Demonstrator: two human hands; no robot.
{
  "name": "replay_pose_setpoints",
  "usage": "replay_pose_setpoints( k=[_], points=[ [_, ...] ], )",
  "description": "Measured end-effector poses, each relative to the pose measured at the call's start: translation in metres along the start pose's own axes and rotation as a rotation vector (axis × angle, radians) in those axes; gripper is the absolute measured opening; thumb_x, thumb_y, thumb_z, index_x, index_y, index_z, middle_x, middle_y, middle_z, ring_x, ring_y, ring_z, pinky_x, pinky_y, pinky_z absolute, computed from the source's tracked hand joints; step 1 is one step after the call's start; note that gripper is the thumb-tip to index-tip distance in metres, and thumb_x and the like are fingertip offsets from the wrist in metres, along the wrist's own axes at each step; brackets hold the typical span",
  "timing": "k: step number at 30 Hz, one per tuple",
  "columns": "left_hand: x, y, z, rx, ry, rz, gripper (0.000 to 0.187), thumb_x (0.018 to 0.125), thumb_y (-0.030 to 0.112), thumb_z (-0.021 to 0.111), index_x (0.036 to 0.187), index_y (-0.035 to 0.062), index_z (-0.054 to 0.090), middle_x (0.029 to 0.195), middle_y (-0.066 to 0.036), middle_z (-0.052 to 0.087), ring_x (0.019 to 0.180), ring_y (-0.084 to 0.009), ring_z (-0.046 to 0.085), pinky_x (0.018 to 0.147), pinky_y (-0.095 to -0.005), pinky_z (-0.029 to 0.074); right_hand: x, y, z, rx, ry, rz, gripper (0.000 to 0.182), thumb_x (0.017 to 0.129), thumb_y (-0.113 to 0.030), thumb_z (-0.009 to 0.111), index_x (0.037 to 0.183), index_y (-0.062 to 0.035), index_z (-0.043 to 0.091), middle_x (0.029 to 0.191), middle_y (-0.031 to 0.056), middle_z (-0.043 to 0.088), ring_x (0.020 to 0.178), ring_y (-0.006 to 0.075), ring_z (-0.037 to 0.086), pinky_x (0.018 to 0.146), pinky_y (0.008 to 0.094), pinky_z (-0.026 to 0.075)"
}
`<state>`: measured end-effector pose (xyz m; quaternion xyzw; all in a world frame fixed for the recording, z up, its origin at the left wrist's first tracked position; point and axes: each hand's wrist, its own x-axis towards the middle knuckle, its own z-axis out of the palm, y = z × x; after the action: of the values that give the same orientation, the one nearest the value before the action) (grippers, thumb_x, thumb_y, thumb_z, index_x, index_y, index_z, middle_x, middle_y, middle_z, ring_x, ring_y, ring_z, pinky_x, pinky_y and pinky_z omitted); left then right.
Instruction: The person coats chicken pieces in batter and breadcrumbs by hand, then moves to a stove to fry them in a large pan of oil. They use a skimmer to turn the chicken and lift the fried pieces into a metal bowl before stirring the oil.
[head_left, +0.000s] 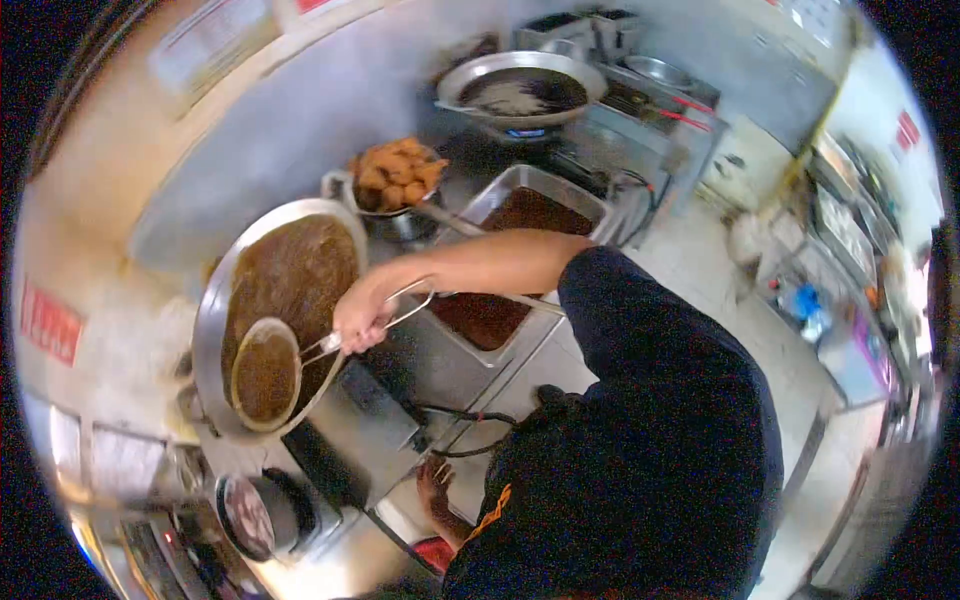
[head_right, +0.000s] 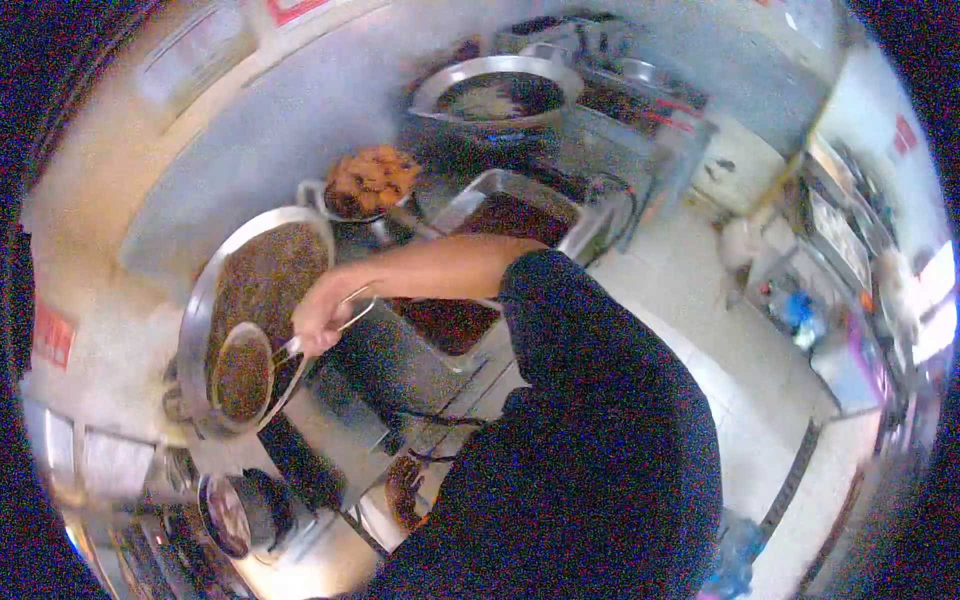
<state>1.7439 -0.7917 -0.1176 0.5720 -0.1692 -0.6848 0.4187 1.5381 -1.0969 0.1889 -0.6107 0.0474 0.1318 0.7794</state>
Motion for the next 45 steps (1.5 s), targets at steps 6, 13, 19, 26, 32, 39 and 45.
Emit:
replay_pose_setpoints(
  k=[6,13,19,26,32,39,45],
  points=[
    [0.027,0.003,-0.007,-0.253,-0.228,0.104,0.038,0.084,0.028,0.045,0.116,0.0090,0.042,0.109,-0.009,0.050,0.095,-0.0234,0.050,0.076,-0.0378,0.043,-0.040,-0.013,0.053,0.266,0.270,0.098,0.010,0.084,-0.012,0.045,0.079,-0.0032,0.046,0.060,-0.0047,0.041,0.044,0.0020,0.036,0.035,0.0155,0.030],
    [0.044,-0.020,-0.001,0.359,-0.101,0.334,0.039,0.087,0.029,0.039,0.117,0.0034,0.039,0.114,-0.011,0.047,0.103,-0.0237,0.045,0.088,-0.0364,0.036,-0.092,-0.035,0.076,-0.232,0.712,0.079,0.015,0.081,-0.017,0.048,0.080,-0.0025,0.049,0.055,-0.0022,0.043,0.041,0.0049,0.039,0.033,0.0201,0.033],
    [0.024,-0.010,0.027,0.233,0.048,0.319,0.032,0.085,0.035,0.045,0.101,0.0076,0.046,0.100,-0.007,0.052,0.091,-0.0206,0.049,0.074,-0.0321,0.042,-0.092,-0.092,0.081,-1.217,1.144,0.459,0.016,0.072,0.001,0.042,0.081,0.0086,0.052,0.058,0.0145,0.055,0.047,0.0214,0.057,0.036,0.0335,0.044],
    [0.029,-0.003,0.041,-0.414,0.106,0.125,0.040,0.081,0.037,0.052,0.105,0.0056,0.044,0.095,-0.007,0.056,0.082,-0.0206,0.054,0.071,-0.0344,0.046,-0.092,-0.067,-0.034,-1.444,1.157,0.777,0.010,0.063,-0.001,0.049,0.064,0.0037,0.057,0.054,0.0152,0.055,0.048,0.0234,0.057,0.043,0.0383,0.043],
    [0.037,-0.009,0.038,-0.309,0.121,0.139,0.043,0.081,0.034,0.053,0.107,0.0030,0.040,0.095,-0.009,0.056,0.080,-0.0207,0.055,0.070,-0.0354,0.046,-0.058,-0.056,-0.047,-0.772,0.733,0.789,0.014,0.073,-0.002,0.042,0.059,-0.0010,0.045,0.051,0.0067,0.046,0.041,0.0152,0.046,0.035,0.0293,0.037],
    [0.020,0.009,0.044,-0.389,0.162,0.071,0.038,0.080,0.032,0.054,0.103,0.0040,0.042,0.090,-0.008,0.056,0.078,-0.0206,0.055,0.066,-0.0352,0.047,0.002,-0.048,-0.023,-0.308,0.557,0.542,0.013,0.084,-0.011,0.039,0.074,-0.0039,0.043,0.053,-0.0042,0.038,0.041,0.0051,0.036,0.034,0.0207,0.033],
    [0.035,0.000,0.037,-0.347,0.114,0.040,0.038,0.080,0.034,0.053,0.102,0.0038,0.046,0.087,-0.007,0.056,0.078,-0.0198,0.056,0.064,-0.0341,0.047,0.024,-0.046,0.010,-0.226,0.469,0.474,0.013,0.085,-0.014,0.042,0.074,-0.0070,0.040,0.056,-0.0065,0.038,0.042,0.0003,0.034,0.034,0.0159,0.030]
  ],
)
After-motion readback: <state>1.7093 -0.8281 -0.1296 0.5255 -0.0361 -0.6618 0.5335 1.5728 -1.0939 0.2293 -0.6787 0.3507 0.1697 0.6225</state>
